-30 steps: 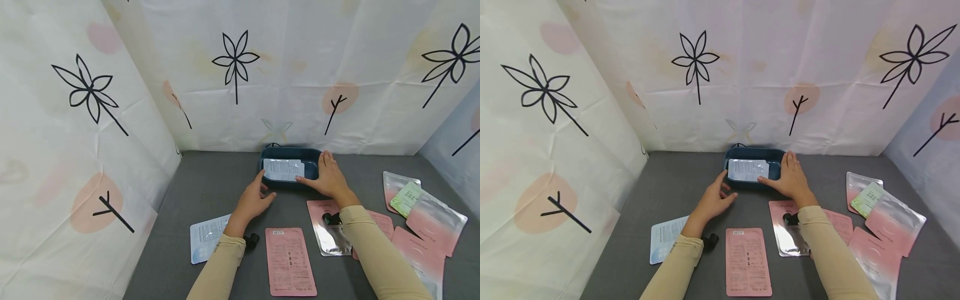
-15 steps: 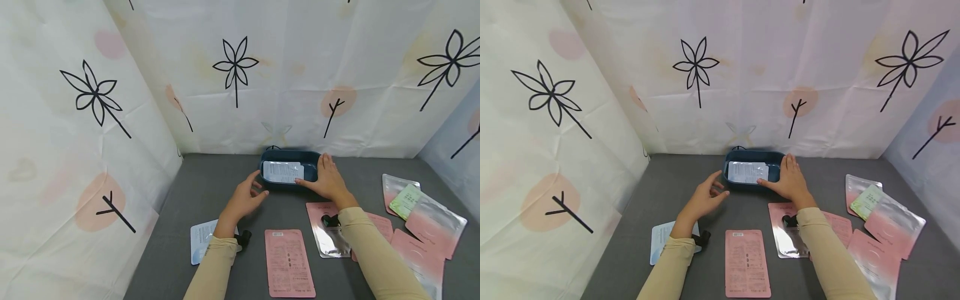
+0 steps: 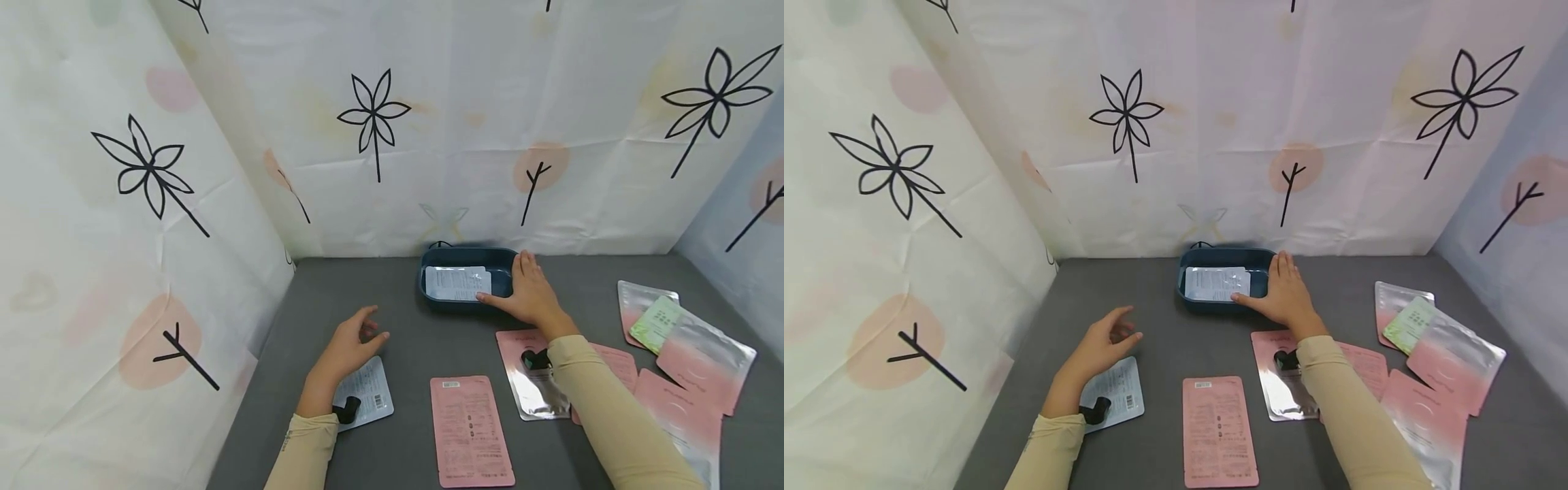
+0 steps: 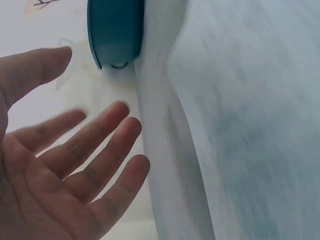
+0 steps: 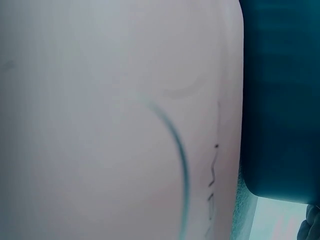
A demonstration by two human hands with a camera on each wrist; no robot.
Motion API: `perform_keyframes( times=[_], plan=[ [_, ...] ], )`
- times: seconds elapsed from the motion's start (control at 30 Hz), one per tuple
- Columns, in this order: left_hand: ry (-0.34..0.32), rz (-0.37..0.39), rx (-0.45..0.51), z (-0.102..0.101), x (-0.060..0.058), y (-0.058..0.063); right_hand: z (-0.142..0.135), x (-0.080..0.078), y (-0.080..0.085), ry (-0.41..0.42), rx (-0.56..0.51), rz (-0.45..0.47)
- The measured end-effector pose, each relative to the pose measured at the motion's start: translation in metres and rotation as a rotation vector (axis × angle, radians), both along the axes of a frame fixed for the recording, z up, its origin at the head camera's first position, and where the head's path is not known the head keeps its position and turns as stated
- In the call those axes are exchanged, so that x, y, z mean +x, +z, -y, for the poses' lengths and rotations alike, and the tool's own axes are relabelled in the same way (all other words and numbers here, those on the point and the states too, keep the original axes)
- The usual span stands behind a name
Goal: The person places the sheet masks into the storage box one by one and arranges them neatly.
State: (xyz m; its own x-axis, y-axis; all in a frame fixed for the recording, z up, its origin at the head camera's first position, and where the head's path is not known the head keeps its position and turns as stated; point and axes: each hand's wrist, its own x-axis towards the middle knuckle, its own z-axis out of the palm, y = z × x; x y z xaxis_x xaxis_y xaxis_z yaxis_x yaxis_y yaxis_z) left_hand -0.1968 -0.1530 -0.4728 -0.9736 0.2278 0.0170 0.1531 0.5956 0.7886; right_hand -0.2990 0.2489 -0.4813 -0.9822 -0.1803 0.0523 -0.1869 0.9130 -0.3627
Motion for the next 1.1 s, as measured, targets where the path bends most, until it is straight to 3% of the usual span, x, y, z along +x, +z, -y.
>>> perform_keyframes(
  times=[0.33, 0.73, 1.1],
  plan=[
    [-0.051, 0.008, -0.222, 0.030, 0.025, -0.004, 0.002, 0.002, -0.001, -0.002, -0.017, 0.001],
    [-0.024, 0.028, -0.387, 0.027, 0.047, 0.001, 0.002, 0.001, -0.003, -0.003, -0.009, -0.005],
    [-0.013, 0.044, -0.357, 0.026, 0.048, 0.001, 0.001, 0.002, -0.001, -0.008, -0.004, -0.010]
  ],
)
